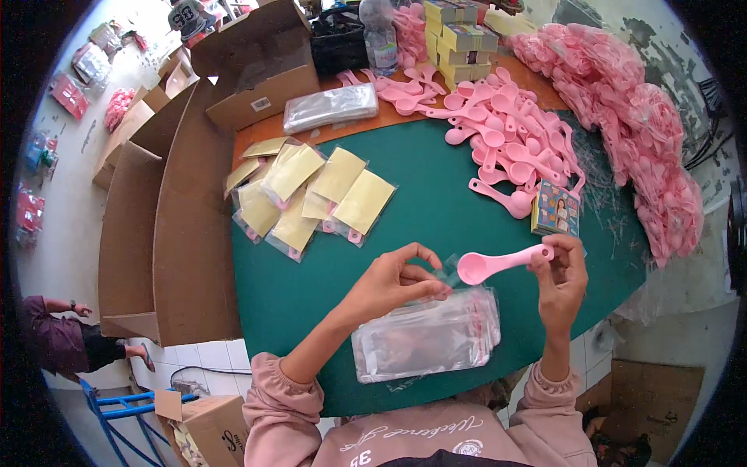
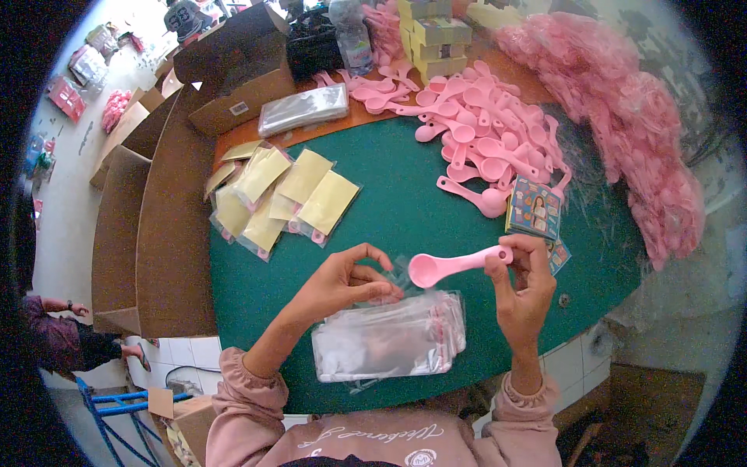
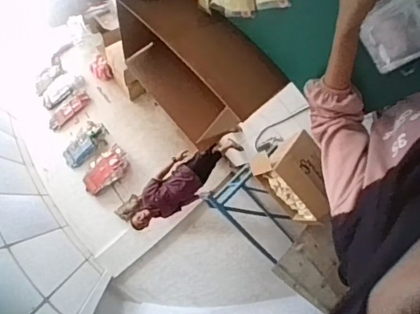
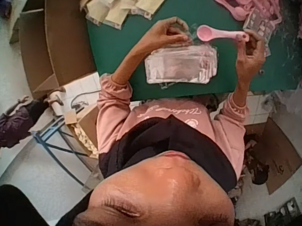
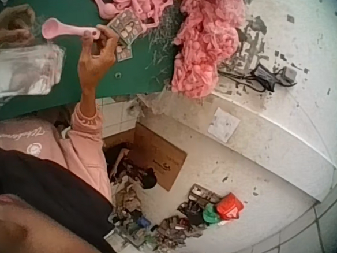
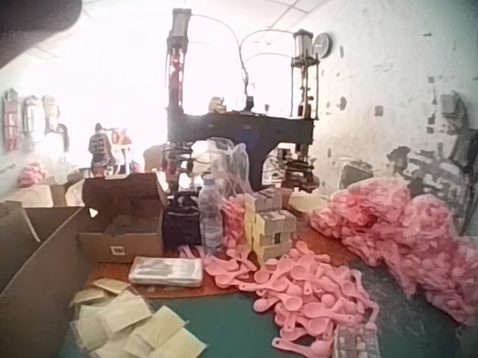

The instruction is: The person repeatedly picks up pink plastic spoons and small yellow cards, places them into clear plastic bags, and seals the bags. The person stacks the completed packages on the table.

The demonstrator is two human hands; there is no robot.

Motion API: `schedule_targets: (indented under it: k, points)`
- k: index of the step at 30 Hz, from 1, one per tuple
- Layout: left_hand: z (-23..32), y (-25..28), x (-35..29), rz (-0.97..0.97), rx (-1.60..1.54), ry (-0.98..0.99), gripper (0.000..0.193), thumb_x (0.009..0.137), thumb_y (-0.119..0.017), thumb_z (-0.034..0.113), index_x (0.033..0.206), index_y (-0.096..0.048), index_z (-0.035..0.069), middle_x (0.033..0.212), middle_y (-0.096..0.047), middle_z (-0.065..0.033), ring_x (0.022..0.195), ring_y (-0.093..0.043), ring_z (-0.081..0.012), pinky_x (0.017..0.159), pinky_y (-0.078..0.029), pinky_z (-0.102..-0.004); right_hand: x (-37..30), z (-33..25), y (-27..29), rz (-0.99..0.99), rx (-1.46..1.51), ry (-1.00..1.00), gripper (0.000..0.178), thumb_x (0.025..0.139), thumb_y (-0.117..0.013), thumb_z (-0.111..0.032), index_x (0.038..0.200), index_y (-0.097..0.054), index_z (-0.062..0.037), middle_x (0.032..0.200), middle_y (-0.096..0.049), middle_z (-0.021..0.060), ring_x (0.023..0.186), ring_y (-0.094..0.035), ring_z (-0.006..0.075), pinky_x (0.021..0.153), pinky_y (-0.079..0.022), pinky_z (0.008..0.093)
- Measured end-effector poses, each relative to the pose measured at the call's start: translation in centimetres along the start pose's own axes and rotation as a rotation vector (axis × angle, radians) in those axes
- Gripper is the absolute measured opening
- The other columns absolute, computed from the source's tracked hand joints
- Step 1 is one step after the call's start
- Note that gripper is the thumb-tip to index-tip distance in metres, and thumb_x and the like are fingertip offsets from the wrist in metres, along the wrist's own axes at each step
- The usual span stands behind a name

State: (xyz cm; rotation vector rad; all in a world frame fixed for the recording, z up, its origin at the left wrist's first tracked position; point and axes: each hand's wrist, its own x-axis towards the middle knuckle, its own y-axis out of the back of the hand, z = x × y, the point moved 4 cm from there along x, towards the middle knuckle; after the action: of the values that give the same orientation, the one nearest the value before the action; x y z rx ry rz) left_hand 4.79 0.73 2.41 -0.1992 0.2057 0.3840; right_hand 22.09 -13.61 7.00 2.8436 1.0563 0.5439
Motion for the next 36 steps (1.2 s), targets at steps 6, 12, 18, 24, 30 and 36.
schedule_targets:
  k: [6,12,18,24,30,36]
  points:
    - [0.2,0.1,0.1,0.032,0.023,0.022,0.027,0.083,-0.059,0.012,0.107,-0.051,0.0,0.083,-0.066,-0.0082,0.08,-0.061,-0.0089,0.07,-0.048,-0.0224,0.1,-0.3,-1.7,-0.13,0.045,0.019,0.022,0.081,-0.062,-0.005,0.099,-0.051,0.0008,0.081,-0.055,0.0043,0.075,-0.052,0.0076,0.065,-0.043,0.0186]
    - [0.1,0.1,0.3,0.012,0.08,0.025,0.034,0.083,-0.06,0.013,0.113,-0.051,0.002,0.088,-0.065,-0.0076,0.079,-0.059,-0.0079,0.069,-0.048,-0.022,0.7,-0.4,-2.1,-0.159,0.02,0.042,0.023,0.08,-0.063,-0.006,0.1,-0.051,0.0,0.081,-0.054,0.0031,0.075,-0.051,0.0071,0.065,-0.042,0.0186]
    - [0.5,0.5,0.0,0.045,0.024,0.055,0.036,0.083,-0.06,0.012,0.116,-0.052,0.002,0.085,-0.066,-0.0068,0.074,-0.058,-0.006,0.063,-0.048,-0.0218,0.8,-0.5,-2.4,-0.156,0.047,0.037,0.022,0.081,-0.061,-0.005,0.1,-0.051,-0.0001,0.081,-0.054,0.0026,0.075,-0.05,0.0068,0.065,-0.041,0.0188]
    - [0.3,0.4,0.2,0.014,0.059,0.057,0.037,0.082,-0.06,0.012,0.116,-0.052,0.001,0.084,-0.066,-0.0055,0.068,-0.055,-0.0043,0.059,-0.044,-0.019,1.1,-0.9,-2.4,-0.135,0.012,0.058,0.022,0.081,-0.061,-0.004,0.1,-0.051,0.0003,0.081,-0.055,0.0031,0.075,-0.051,0.0071,0.066,-0.042,0.019]
    - [0.2,0.4,0.2,0.044,0.003,0.076,0.038,0.083,-0.06,0.014,0.117,-0.051,0.0,0.087,-0.065,-0.0056,0.078,-0.057,-0.0071,0.067,-0.045,-0.021,0.7,-0.7,-3.2,-0.179,0.031,0.035,0.023,0.08,-0.062,-0.004,0.1,-0.051,0.0005,0.082,-0.056,0.0048,0.077,-0.053,0.0078,0.067,-0.043,0.0199]
    - [0.5,-0.7,0.4,0.043,-0.06,-0.062,0.035,0.089,-0.051,0.02,0.117,-0.05,-0.001,0.096,-0.063,-0.0088,0.091,-0.056,-0.0107,0.081,-0.044,-0.0252,0.5,-0.1,-4.9,-0.329,0.117,-0.09,0.024,0.078,-0.064,-0.003,0.096,-0.047,-0.0001,0.081,-0.059,0.006,0.073,-0.057,0.0094,0.067,-0.045,0.021]
